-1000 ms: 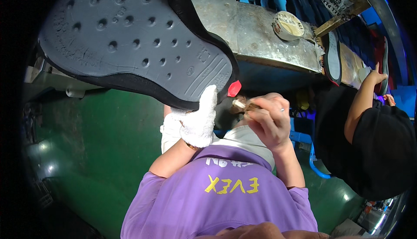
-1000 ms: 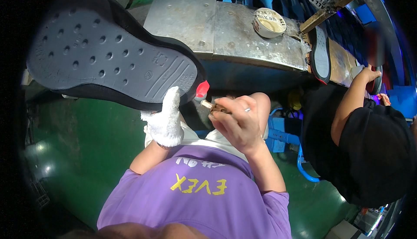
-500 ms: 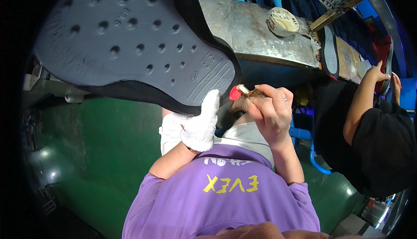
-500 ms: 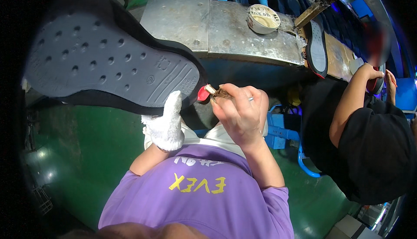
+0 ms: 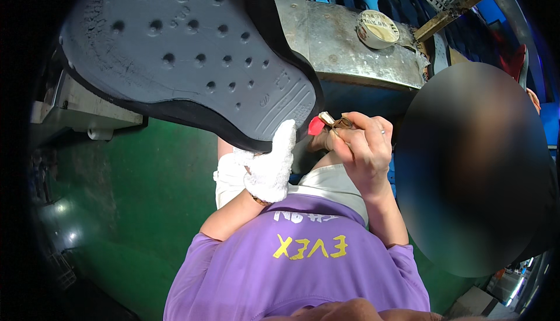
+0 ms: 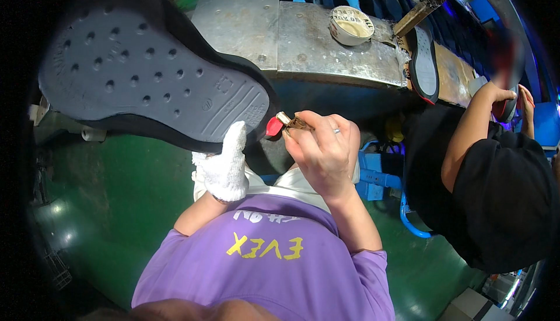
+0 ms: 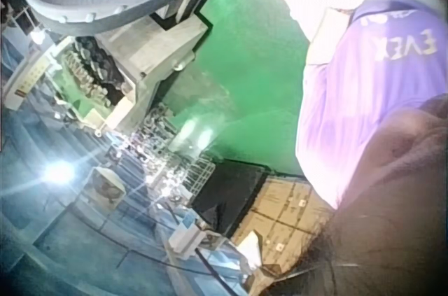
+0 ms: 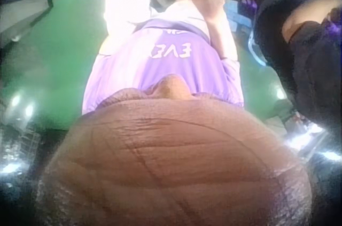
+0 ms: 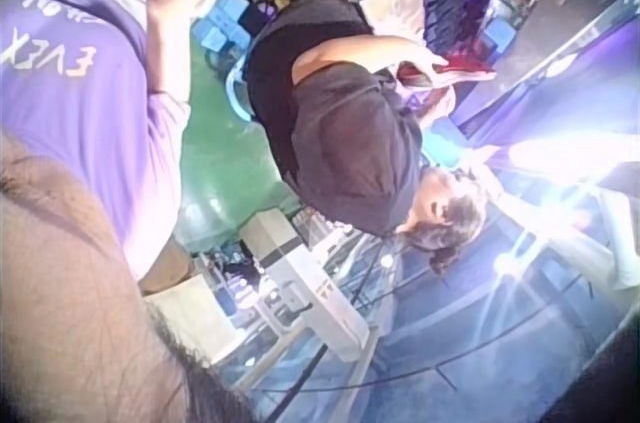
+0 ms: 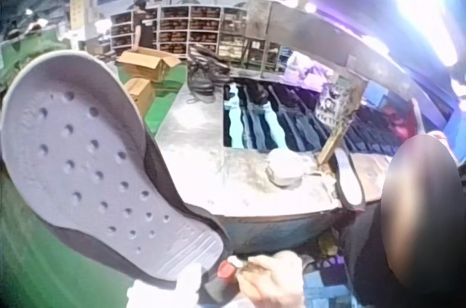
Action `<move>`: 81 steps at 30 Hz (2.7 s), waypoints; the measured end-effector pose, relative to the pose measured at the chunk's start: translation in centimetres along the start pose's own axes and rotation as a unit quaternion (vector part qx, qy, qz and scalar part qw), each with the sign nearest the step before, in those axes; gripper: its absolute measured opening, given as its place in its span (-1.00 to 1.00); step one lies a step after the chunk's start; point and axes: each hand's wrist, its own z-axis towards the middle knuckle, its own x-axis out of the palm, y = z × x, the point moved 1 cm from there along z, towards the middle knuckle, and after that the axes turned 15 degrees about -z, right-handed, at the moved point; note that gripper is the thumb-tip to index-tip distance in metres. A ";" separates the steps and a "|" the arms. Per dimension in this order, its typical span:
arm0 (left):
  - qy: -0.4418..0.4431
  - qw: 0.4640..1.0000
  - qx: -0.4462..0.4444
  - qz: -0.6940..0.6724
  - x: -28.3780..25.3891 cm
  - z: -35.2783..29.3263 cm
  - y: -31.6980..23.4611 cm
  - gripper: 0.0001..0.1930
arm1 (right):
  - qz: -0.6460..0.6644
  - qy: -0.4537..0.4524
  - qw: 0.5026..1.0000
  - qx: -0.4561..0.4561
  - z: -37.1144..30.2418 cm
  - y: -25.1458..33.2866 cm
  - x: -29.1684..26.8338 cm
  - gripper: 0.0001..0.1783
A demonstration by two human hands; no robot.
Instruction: The person applies glue to the edges of shoe soles using a small brush. They repeatedly dip the brush into a container of adhesive and carefully coat the perimeter of each sole before placing it on the table.
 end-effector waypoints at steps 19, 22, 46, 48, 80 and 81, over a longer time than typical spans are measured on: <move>-0.082 0.947 -0.222 -0.218 0.5 0.5 -0.8 -0.70 | 0.105 0.011 0.984 -0.140 -1.6 -0.4 0.2 -0.67; -0.118 0.938 -0.172 -0.278 0.9 0.2 -0.7 -0.74 | 0.103 0.016 0.984 -0.142 -1.8 -0.3 0.3 -0.67; -0.152 0.910 -0.246 -0.297 1.1 -0.1 -0.8 -0.71 | 0.001 -0.036 0.999 -0.028 -1.6 -0.8 0.6 -0.71; -0.149 0.907 -0.236 -0.314 1.1 -0.2 -0.5 -0.71 | 0.048 -0.058 0.997 0.014 -2.1 -1.1 1.1 -0.72; -0.120 0.936 -0.231 -0.235 0.8 0.2 -1.0 -0.78 | 0.092 0.000 0.995 -0.038 -3.4 0.9 -0.1 -0.69; -0.120 0.945 -0.209 -0.222 0.8 0.4 -1.1 -0.79 | 0.091 -0.001 0.995 -0.035 -3.3 0.8 -0.3 -0.69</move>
